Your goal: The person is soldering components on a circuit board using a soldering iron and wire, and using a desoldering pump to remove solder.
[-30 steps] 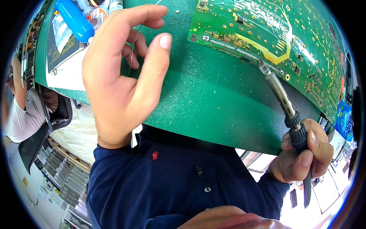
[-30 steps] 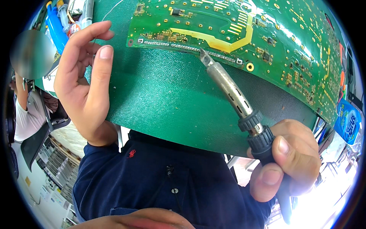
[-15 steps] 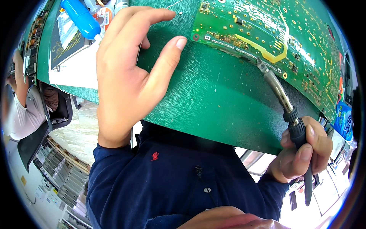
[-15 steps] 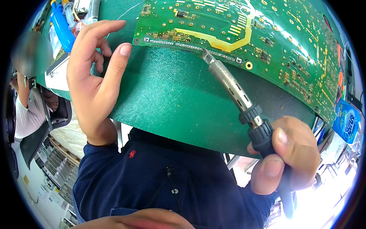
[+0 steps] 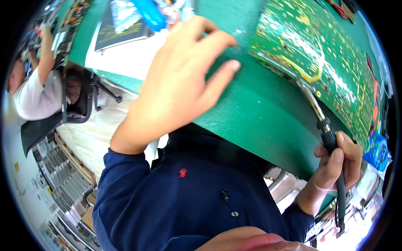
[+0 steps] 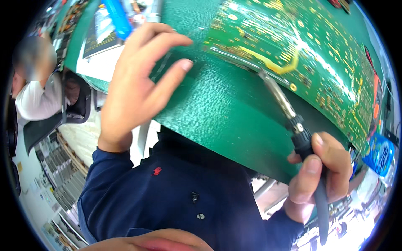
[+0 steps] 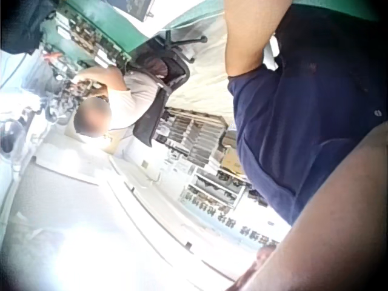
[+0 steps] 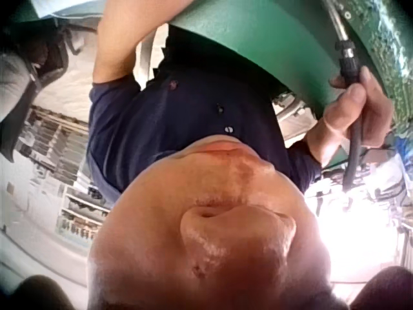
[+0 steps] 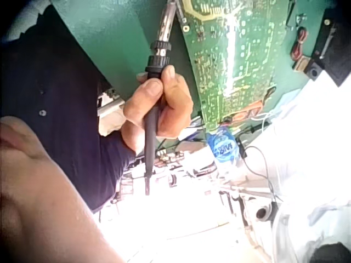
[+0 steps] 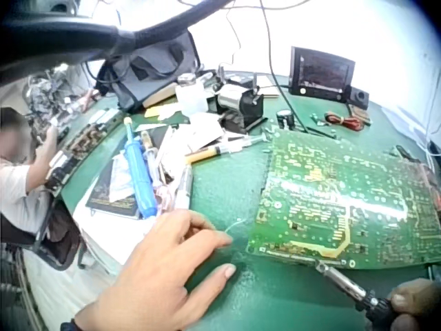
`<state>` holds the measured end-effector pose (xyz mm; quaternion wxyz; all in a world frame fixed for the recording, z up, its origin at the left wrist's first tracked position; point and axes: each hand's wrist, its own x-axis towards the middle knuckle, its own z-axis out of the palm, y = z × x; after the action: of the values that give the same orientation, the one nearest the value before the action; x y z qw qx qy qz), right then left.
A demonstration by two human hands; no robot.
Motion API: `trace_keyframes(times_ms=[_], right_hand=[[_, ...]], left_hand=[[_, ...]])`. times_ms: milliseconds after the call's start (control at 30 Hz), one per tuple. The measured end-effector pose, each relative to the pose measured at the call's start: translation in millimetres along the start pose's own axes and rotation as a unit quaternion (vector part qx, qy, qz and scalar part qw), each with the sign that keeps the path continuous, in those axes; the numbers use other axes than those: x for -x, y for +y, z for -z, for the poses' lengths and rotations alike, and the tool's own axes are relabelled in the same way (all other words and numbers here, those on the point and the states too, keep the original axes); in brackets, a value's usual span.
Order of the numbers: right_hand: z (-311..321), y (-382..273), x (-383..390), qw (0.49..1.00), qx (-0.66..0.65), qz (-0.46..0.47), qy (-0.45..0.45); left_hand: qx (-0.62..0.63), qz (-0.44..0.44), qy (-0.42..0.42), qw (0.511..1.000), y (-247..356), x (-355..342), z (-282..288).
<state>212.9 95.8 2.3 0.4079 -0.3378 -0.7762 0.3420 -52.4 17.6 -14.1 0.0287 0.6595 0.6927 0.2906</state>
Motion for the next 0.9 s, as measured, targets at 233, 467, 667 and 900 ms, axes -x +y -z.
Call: trace_keyframes(times_ms=[233,467,667,900], right_hand=[[8,-8,-2,0.999,-0.024,0.030,-0.011],[11,-21,-4,0.996,-0.029,0.069,-0.044],[13,-21,-1,0.997,-0.028,0.061,-0.027],[12,-23,0,0.998,-0.043,0.042,-0.016]], left_hand=[[0.031,0.007,0.132,0.991,-20,-1,54],[-0.253,0.258,0.104,0.927,-133,-48,103],[-0.087,0.339,-0.007,0.937,-160,-65,101],[0.116,0.313,0.070,0.940,-152,-44,114]])
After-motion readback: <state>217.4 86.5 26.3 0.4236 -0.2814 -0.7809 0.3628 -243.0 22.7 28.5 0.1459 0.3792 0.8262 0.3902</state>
